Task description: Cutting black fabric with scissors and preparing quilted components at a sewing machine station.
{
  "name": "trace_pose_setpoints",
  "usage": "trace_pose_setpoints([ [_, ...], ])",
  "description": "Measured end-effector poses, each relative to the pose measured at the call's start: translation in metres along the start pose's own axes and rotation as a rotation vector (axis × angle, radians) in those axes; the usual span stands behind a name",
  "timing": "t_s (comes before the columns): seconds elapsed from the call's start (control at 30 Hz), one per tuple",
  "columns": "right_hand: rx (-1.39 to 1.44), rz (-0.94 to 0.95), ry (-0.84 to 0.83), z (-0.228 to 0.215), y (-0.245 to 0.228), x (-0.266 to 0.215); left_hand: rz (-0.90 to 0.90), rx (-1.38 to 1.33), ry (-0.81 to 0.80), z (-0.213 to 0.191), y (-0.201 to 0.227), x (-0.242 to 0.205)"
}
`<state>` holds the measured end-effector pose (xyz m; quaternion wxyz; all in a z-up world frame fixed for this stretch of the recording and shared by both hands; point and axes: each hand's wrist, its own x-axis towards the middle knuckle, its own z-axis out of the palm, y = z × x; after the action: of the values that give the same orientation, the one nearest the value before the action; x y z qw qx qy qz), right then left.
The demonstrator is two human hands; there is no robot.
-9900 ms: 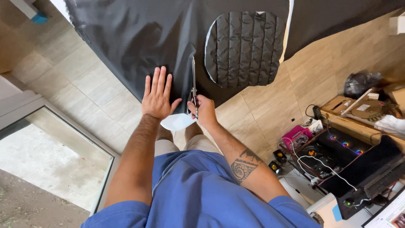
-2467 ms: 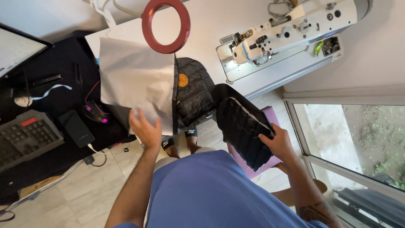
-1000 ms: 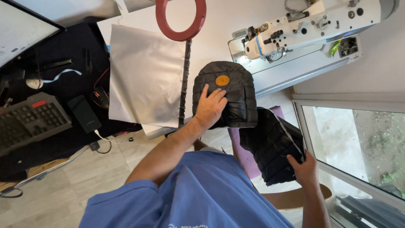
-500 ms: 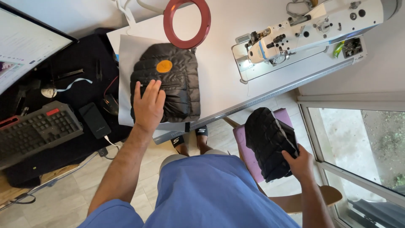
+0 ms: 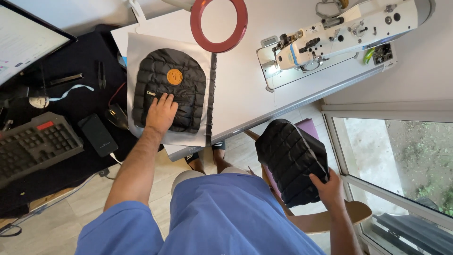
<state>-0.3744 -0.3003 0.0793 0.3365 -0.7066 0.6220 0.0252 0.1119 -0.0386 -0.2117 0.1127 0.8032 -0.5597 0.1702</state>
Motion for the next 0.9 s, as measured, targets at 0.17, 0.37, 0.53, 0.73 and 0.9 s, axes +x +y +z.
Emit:
trace_pose_setpoints([
  [0.17, -0.029, 0.001, -0.001, 0.002, 0.015, 0.001, -0.053, -0.028, 0.036, 0.011, 0.043, 0.021],
  [0.37, -0.018, 0.000, -0.003, -0.003, 0.014, 0.007, -0.079, -0.026, 0.185, 0.012, 0.093, 0.087],
  [0.53, -0.065, -0.042, 0.001, -0.009, 0.011, 0.015, -0.263, -0.100, 0.207, -0.021, 0.091, 0.105],
  [0.73, -0.008, 0.087, -0.135, -0.016, 0.014, 0.032, -1.192, -0.652, -0.085, 0.011, 0.051, 0.093],
  [0.9, -0.086, 0.019, -0.266, -0.015, 0.017, 0.055, -1.267, -0.451, -0.228, 0.010, 0.052, 0.116],
])
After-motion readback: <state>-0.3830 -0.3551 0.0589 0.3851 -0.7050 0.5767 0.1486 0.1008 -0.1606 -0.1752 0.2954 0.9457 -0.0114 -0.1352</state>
